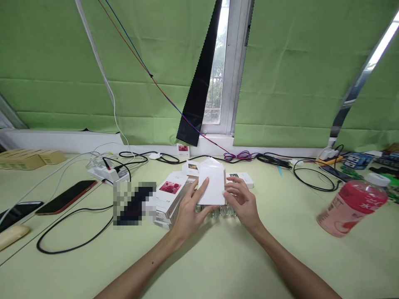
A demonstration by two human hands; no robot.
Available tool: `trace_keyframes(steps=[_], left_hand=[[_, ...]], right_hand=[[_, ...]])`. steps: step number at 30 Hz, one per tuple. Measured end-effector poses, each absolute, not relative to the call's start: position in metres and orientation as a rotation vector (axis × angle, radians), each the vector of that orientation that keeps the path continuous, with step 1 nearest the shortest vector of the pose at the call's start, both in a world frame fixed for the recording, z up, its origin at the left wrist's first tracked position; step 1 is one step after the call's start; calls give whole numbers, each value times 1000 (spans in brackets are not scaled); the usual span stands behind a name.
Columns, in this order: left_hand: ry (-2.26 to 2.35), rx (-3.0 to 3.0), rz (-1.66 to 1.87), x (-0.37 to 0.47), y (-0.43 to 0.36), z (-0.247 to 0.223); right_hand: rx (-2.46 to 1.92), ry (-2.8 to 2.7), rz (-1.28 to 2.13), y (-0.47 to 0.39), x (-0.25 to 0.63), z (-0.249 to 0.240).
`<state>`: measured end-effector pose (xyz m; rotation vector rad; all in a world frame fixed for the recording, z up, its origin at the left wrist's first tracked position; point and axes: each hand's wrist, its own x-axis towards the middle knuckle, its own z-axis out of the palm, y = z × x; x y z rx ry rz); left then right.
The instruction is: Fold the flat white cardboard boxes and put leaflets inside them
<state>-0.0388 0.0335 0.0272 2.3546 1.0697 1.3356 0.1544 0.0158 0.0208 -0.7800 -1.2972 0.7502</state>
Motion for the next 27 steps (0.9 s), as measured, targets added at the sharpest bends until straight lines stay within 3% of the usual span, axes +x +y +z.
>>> trace_keyframes(steps=[27], left_hand=[[1113,2329,1337,-38,33,27]], right_hand=[[-790,-1168,877,20,154,23]])
